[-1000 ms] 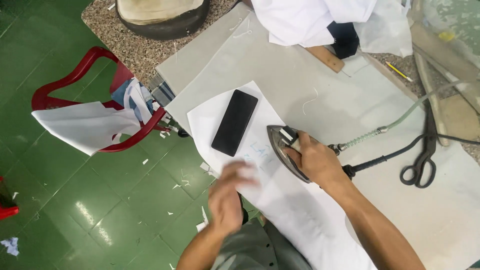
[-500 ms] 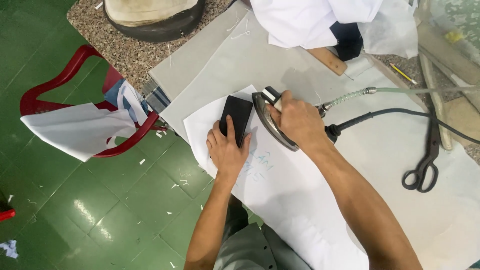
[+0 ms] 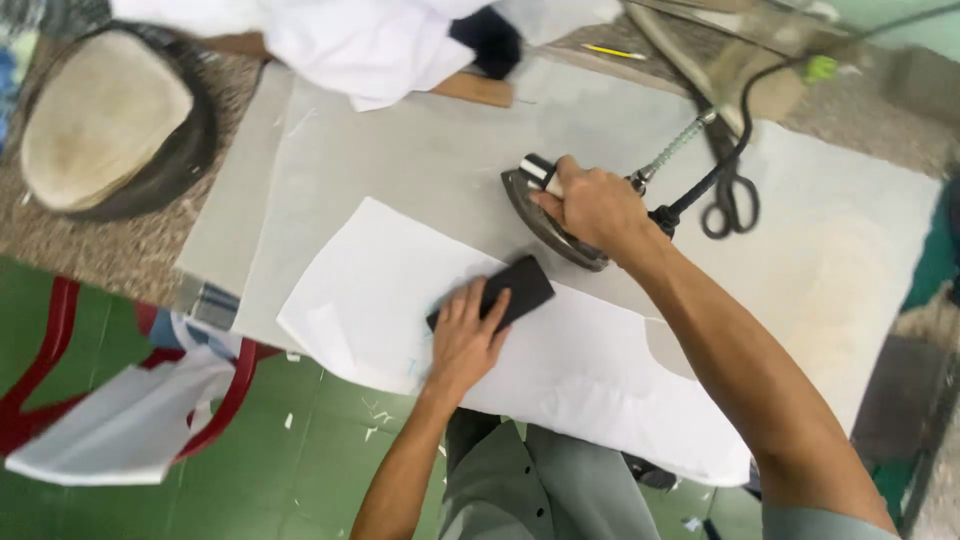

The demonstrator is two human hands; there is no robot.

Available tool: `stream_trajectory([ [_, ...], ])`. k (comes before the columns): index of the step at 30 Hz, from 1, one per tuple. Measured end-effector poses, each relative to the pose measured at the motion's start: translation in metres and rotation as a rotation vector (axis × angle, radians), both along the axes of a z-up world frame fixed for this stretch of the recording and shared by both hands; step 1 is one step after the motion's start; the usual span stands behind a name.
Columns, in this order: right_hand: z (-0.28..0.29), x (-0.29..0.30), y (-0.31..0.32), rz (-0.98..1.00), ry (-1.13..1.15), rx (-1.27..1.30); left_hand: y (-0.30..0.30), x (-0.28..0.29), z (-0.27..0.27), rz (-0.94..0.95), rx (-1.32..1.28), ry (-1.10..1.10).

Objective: Ironing and trimming a white fabric garment piece on a workshop table.

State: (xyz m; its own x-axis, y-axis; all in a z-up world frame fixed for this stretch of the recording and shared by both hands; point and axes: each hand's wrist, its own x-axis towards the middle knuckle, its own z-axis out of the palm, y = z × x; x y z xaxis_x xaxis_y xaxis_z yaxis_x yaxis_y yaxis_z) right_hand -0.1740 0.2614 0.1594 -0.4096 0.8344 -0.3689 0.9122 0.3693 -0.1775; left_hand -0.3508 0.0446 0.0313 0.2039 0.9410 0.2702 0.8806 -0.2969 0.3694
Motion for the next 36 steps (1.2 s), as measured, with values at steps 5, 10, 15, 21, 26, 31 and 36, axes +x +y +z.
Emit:
stream_trajectory([
  [5,0.043,0.09,-0.106,-0.21,0.014,0.003,0.033,-0.017,-0.005,-0.055,0.075,0.063],
  [10,0.028,0.147,-0.209,-0.344,0.067,0.012,0.041,-0.014,0.001,-0.126,0.046,0.013],
  [15,0.006,0.157,-0.264,-0.337,0.185,-0.114,-0.002,0.008,0.026,-0.375,-0.247,-0.039],
  [21,-0.047,0.204,-0.301,-0.353,0.132,0.082,-0.042,0.05,0.025,-0.527,-0.294,0.078],
  [26,-0.018,0.256,-0.277,-0.347,0.115,-0.012,-0.047,0.103,0.02,-0.529,-0.368,0.038],
  [31,-0.018,0.286,-0.244,-0.413,0.073,-0.015,-0.045,0.136,0.002,-0.545,-0.354,0.014],
  [36,-0.022,0.341,-0.191,-0.585,-0.006,0.011,-0.037,0.155,0.004,-0.489,-0.403,0.041],
])
